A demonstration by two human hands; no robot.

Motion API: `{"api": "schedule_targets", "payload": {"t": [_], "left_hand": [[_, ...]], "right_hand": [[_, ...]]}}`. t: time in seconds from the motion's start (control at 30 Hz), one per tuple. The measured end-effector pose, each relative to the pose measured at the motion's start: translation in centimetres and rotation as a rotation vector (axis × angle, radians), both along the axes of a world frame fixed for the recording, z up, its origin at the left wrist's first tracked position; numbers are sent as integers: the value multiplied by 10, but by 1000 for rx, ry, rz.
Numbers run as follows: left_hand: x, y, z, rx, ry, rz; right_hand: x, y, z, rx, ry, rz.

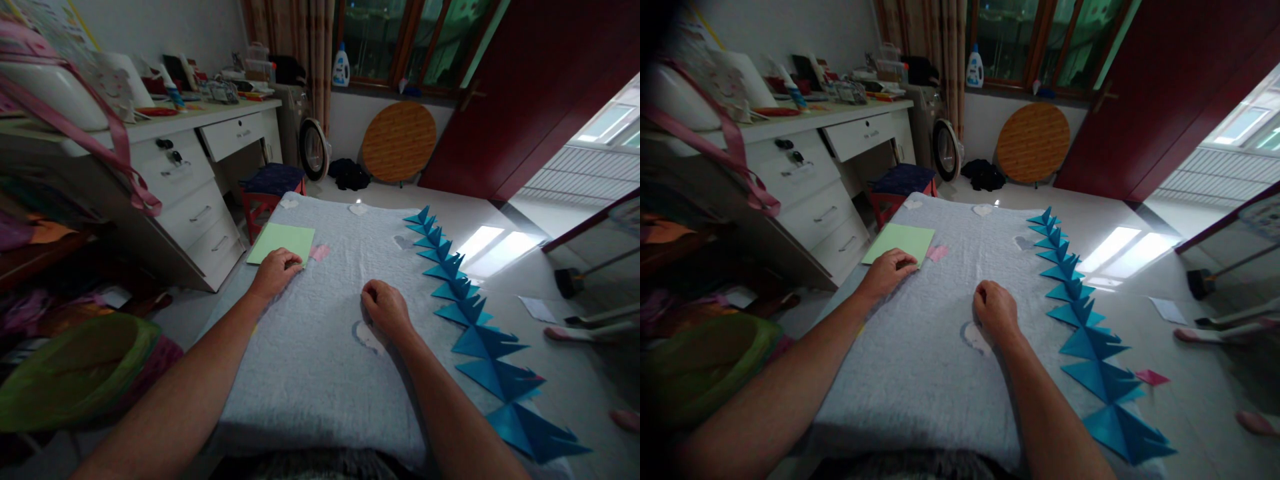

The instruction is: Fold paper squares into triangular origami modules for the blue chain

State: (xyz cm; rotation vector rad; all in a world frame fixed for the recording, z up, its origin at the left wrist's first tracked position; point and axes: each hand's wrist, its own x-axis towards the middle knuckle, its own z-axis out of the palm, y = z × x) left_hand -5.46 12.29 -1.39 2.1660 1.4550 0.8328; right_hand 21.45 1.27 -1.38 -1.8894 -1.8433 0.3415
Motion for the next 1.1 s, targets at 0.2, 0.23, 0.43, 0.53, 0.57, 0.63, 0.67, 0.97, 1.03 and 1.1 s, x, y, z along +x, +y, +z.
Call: {"api": "schedule_targets", "payload": {"t": [0.2, 0.23, 0.43, 0.53, 0.57, 0.63, 0.67, 0.97, 1.03, 1.1], "left_hand": [[-1, 1, -2, 3, -12, 10], [-2, 1, -2, -3, -13, 7], [-6, 3, -1, 36, 45, -20], [-6, 3, 1, 47, 81, -16], [-7, 3, 2, 45, 88, -15], [-7, 2, 4, 43, 95, -15], [-7, 2, 4, 42, 95, -14], [-7, 2, 3, 38, 49, -6], [-7, 1, 3, 42, 38, 8], [-7, 1, 3, 42, 32, 15]], "right_hand": [[0, 0, 1, -5, -16, -5], [0, 0, 0, -5, -17, -6], [0, 0, 0, -11, -32, -1], [0, 1, 0, -5, -36, 0], [0, 1, -1, -4, -35, -2], [0, 1, 0, -3, -32, -1], [0, 1, 0, -4, -28, 0], [-1, 0, 0, -9, -22, -1], [-1, 0, 0, -10, -26, -3], [-1, 0, 1, -10, -33, -3]]}}
